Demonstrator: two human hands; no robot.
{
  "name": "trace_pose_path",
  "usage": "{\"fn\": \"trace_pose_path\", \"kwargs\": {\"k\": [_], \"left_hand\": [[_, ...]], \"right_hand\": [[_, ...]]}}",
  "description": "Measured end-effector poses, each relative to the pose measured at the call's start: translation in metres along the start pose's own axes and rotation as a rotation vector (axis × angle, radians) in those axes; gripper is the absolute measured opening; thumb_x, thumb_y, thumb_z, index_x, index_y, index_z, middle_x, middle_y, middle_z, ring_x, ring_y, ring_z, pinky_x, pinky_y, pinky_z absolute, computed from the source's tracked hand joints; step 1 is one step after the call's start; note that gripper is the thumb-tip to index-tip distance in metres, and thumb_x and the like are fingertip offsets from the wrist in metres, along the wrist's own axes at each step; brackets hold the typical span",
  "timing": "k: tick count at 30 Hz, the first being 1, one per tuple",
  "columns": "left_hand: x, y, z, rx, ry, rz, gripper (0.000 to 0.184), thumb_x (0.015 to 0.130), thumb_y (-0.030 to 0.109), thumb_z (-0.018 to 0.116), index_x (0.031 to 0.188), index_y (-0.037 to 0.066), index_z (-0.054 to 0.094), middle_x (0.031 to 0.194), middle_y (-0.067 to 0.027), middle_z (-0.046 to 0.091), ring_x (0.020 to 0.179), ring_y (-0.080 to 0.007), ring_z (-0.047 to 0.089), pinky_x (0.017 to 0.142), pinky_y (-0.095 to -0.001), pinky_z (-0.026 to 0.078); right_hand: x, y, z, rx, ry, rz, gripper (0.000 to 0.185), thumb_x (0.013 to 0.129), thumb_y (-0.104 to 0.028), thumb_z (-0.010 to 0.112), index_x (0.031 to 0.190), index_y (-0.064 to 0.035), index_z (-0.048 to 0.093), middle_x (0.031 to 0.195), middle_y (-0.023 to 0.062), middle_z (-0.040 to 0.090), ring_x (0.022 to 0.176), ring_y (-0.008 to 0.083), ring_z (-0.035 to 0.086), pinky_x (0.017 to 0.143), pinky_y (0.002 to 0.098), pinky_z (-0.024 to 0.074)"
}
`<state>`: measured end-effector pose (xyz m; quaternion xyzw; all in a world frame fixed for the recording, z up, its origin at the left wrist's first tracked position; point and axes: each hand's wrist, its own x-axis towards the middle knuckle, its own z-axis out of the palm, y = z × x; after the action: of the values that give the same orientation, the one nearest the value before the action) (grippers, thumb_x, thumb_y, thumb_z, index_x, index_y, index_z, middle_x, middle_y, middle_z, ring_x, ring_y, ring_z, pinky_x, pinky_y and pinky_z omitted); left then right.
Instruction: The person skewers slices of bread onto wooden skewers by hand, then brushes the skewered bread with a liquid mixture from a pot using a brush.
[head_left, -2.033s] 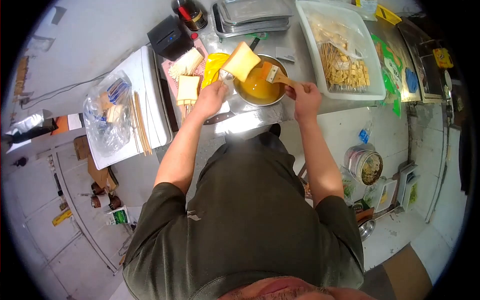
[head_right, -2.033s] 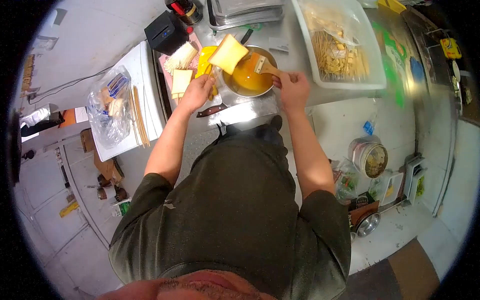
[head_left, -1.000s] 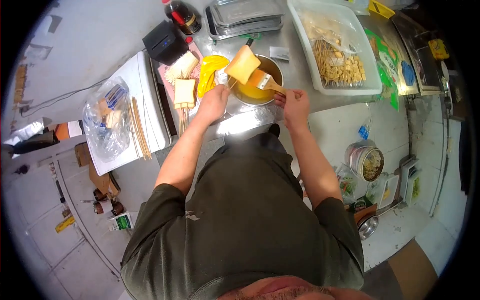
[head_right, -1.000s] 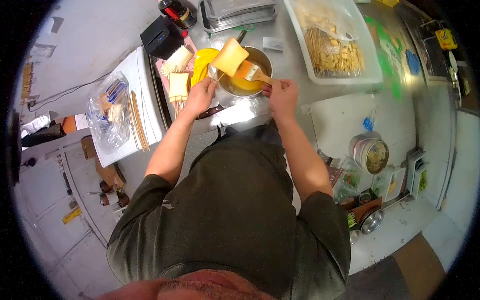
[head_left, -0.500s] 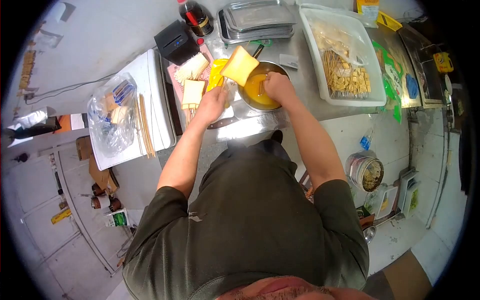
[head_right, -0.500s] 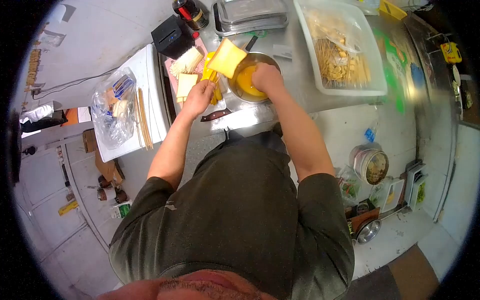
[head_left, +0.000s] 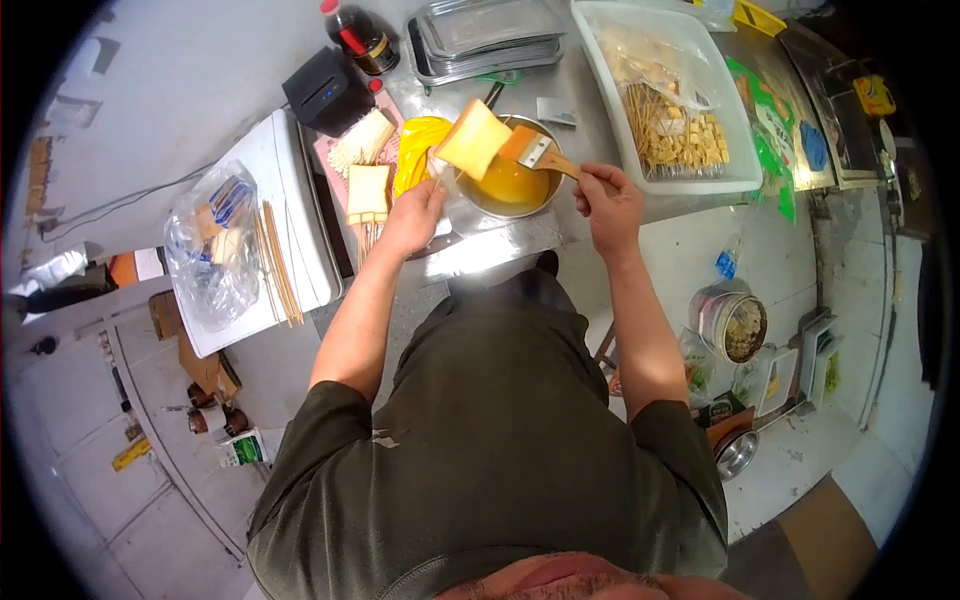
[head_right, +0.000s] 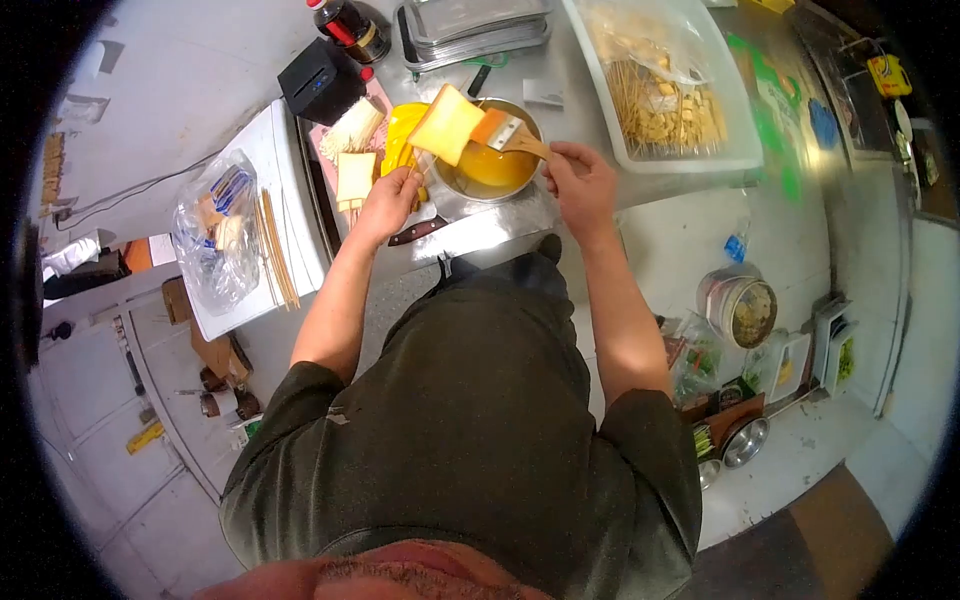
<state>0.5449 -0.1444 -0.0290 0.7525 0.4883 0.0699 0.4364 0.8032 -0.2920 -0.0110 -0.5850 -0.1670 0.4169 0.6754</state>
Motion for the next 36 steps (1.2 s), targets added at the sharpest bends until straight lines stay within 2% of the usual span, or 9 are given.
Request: {"fn": "trace_pose_path", "kwargs": {"k": [3,6,12,18,21,24,30,33,36], "left_hand": [[-0.002,0.007,0.0,0.014,-0.055,-0.025,0.032,0.096,0.028,0.05,0.098,-0.001,0.061,0.089,-0.0254,0.064,0.087,-0.0392,0.063,0.08,-0.0435,0.048],[-0.004,0.016,0.001,0.046,-0.092,0.006,0.031,0.096,0.029,0.05,0.097,-0.001,0.059,0.087,-0.0251,0.063,0.087,-0.041,0.062,0.079,-0.0437,0.048],[-0.003,0.008,-0.001,0.048,-0.063,0.018,0.03,0.096,0.028,0.05,0.096,-0.001,0.059,0.087,-0.0265,0.063,0.087,-0.0431,0.061,0.078,-0.0449,0.048],[0.0,0.008,0.0,0.023,-0.067,0.046,0.03,0.096,0.027,0.05,0.096,-0.001,0.059,0.086,-0.0268,0.062,0.087,-0.0433,0.061,0.078,-0.0452,0.047],[-0.002,0.013,-0.001,0.01,-0.065,0.062,0.03,0.097,0.027,0.05,0.096,-0.001,0.059,0.087,-0.0272,0.062,0.087,-0.0435,0.061,0.077,-0.0453,0.047],[-0.002,0.011,-0.007,0.022,-0.05,0.029,0.029,0.097,0.027,0.05,0.096,-0.001,0.059,0.087,-0.0272,0.062,0.087,-0.0432,0.061,0.077,-0.0454,0.047],[-0.005,0.021,-0.008,0.041,-0.085,0.051,0.029,0.096,0.027,0.05,0.095,-0.001,0.059,0.088,-0.0272,0.062,0.087,-0.0421,0.062,0.077,-0.0459,0.047],[-0.001,0.014,-0.005,0.048,-0.067,0.062,0.029,0.096,0.027,0.05,0.095,-0.001,0.059,0.089,-0.0272,0.062,0.087,-0.0424,0.061,0.077,-0.0462,0.047],[-0.003,0.012,-0.01,0.099,-0.004,0.071,0.031,0.1,0.026,0.05,0.089,-0.002,0.058,0.068,-0.0087,0.057,0.064,-0.02,0.056,0.063,-0.0342,0.046]], "right_hand": [[0.004,-0.003,0.012,0.042,-0.036,-0.06,0.019,0.089,-0.008,0.063,0.104,0.0032,0.064,0.077,0.0054,0.065,0.062,0.0075,0.056,0.057,0.0207,0.0462],[0.01,-0.003,0.025,0.056,-0.051,-0.114,0.019,0.089,-0.007,0.062,0.104,0.0036,0.064,0.077,0.0058,0.065,0.063,0.0078,0.057,0.058,0.0207,0.0466],[0.004,0.01,0.016,-0.153,0.031,-0.032,0.018,0.089,-0.006,0.062,0.104,0.0046,0.063,0.078,0.0069,0.065,0.063,0.0084,0.058,0.058,0.0206,0.0469],[0.002,0.004,0.038,0.035,0.032,-0.154,0.018,0.091,-0.006,0.062,0.104,0.0058,0.063,0.079,0.0075,0.066,0.064,0.0091,0.059,0.058,0.0215,0.0477],[0.012,0.027,0.041,0.035,0.047,-0.151,0.015,0.09,-0.007,0.064,0.103,0.0008,0.064,0.077,0.0058,0.066,0.06,0.0085,0.057,0.055,0.0214,0.0465],[0.004,0.027,0.026,-0.08,0.078,-0.048,0.016,0.09,-0.007,0.064,0.104,0.001,0.063,0.077,0.0057,0.066,0.06,0.0086,0.057,0.055,0.0215,0.0468],[0.003,0.009,0.048,0.024,0.049,-0.177,0.016,0.091,-0.008,0.063,0.103,0.0023,0.063,0.076,0.0059,0.065,0.06,0.0089,0.057,0.055,0.0219,0.0471],[0.008,0.024,0.043,-0.076,0.062,-0.098,0.016,0.09,-0.007,0.063,0.103,0.0026,0.062,0.076,0.0061,0.065,0.06,0.0093,0.058,0.055,0.0219,0.0468],[0.0,0.021,0.026,-0.103,0.087,-0.065,0.02,0.088,-0.007,0.064,0.102,0.0073,0.062,0.077,0.0085,0.067,0.061,0.0095,0.06,0.056,0.0222,0.0483]]}}
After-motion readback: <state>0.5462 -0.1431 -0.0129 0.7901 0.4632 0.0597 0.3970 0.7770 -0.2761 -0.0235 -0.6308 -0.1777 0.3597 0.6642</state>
